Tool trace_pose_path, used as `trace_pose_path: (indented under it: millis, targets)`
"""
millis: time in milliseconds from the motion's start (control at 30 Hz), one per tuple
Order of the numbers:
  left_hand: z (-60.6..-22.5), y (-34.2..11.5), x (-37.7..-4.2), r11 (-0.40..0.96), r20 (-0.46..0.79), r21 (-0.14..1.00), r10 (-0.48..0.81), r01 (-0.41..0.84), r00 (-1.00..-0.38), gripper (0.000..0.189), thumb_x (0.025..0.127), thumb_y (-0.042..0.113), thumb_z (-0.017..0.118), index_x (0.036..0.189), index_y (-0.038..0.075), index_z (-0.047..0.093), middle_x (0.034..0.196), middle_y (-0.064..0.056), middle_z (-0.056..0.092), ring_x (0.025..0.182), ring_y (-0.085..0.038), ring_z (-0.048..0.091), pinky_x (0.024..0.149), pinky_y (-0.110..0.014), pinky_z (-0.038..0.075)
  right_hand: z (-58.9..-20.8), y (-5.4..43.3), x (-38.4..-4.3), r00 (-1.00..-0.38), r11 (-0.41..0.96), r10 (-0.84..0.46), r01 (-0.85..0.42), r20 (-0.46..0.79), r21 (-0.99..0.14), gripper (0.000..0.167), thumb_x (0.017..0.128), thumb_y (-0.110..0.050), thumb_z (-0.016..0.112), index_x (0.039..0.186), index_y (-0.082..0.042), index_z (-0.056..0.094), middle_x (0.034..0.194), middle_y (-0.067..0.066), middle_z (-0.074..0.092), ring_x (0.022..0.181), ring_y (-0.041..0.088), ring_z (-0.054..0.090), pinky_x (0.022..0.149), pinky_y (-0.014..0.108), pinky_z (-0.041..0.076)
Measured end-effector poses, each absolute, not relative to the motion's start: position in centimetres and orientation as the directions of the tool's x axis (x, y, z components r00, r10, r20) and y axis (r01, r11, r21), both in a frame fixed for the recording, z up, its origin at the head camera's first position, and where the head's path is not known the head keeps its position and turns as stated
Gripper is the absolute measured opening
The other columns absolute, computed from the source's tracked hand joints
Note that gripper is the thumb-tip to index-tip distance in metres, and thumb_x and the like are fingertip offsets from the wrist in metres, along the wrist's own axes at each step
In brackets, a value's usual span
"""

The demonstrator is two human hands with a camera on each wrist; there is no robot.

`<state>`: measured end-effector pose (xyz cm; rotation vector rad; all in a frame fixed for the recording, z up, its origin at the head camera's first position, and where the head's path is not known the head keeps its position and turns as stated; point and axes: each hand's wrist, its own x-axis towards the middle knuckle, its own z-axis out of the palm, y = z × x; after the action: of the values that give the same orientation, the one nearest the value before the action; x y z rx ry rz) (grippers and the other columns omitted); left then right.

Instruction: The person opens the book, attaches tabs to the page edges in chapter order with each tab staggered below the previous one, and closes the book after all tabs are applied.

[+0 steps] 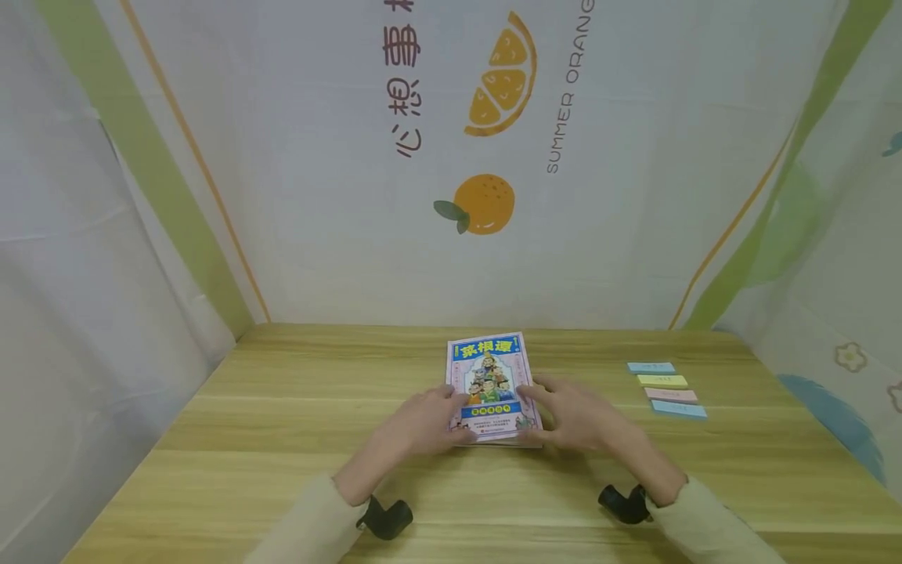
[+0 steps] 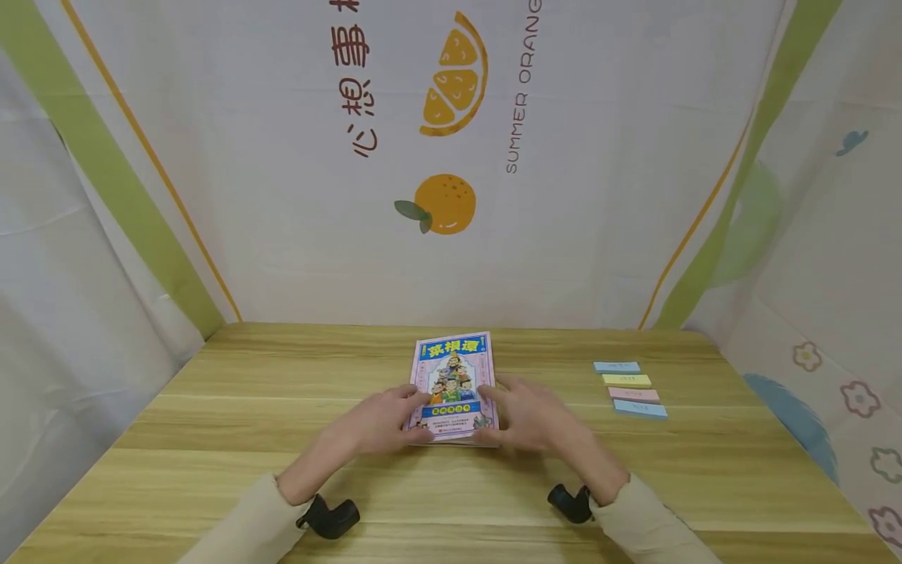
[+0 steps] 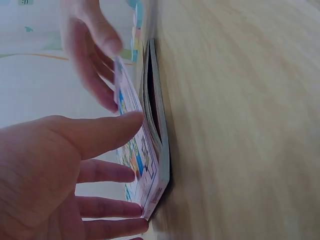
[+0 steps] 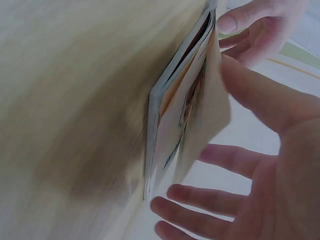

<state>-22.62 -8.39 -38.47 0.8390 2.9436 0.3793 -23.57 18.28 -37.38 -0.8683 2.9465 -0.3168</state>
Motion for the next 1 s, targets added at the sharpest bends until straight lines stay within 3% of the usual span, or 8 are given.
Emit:
trace_pose_path:
  millis: [267,500,1000]
  targets:
    - [-38.8,-7.6,-22.7,0.832,-0.033,0.253,0.518,0.494,-0.855,0.077,0.086,0.051,0.076,0.147,0.01,0.052,0.148,-0.023,0.046,0.135,-0.037,0.047,0.109,-0.051,0.042,-37.7,18.1,-23.6,-0.822,0.807,-0.567,-0.541,-0.054,-0.236,0.08,0.087,-0.053,0.076,0.148,-0.009,0.051,0.151,0.023,0.044,0.13,0.045,0.05,0.104,0.062,0.042]
    - [-38.6,-7.2,-22.6,0.813,0.006,0.204,0.556,0.545,-0.831,0.068,0.087,0.043,0.078,0.141,0.007,0.058,0.137,-0.016,0.057,0.122,-0.03,0.057,0.1,-0.044,0.05,-38.1,18.2,-23.8,-0.811,0.799,-0.581,-0.551,-0.073,-0.239,0.077,0.089,-0.045,0.077,0.148,-0.004,0.05,0.147,0.025,0.047,0.129,0.043,0.052,0.105,0.058,0.043]
    - [-38.6,-7.2,-22.5,0.776,0.027,0.18,0.611,0.605,-0.791,0.061,0.09,0.038,0.074,0.139,0.005,0.059,0.137,-0.017,0.059,0.121,-0.031,0.06,0.098,-0.043,0.052,-37.6,18.1,-24.1,-0.8,0.79,-0.597,-0.571,-0.067,-0.224,0.06,0.093,-0.034,0.074,0.141,-0.002,0.057,0.137,0.022,0.059,0.119,0.037,0.061,0.096,0.05,0.052]
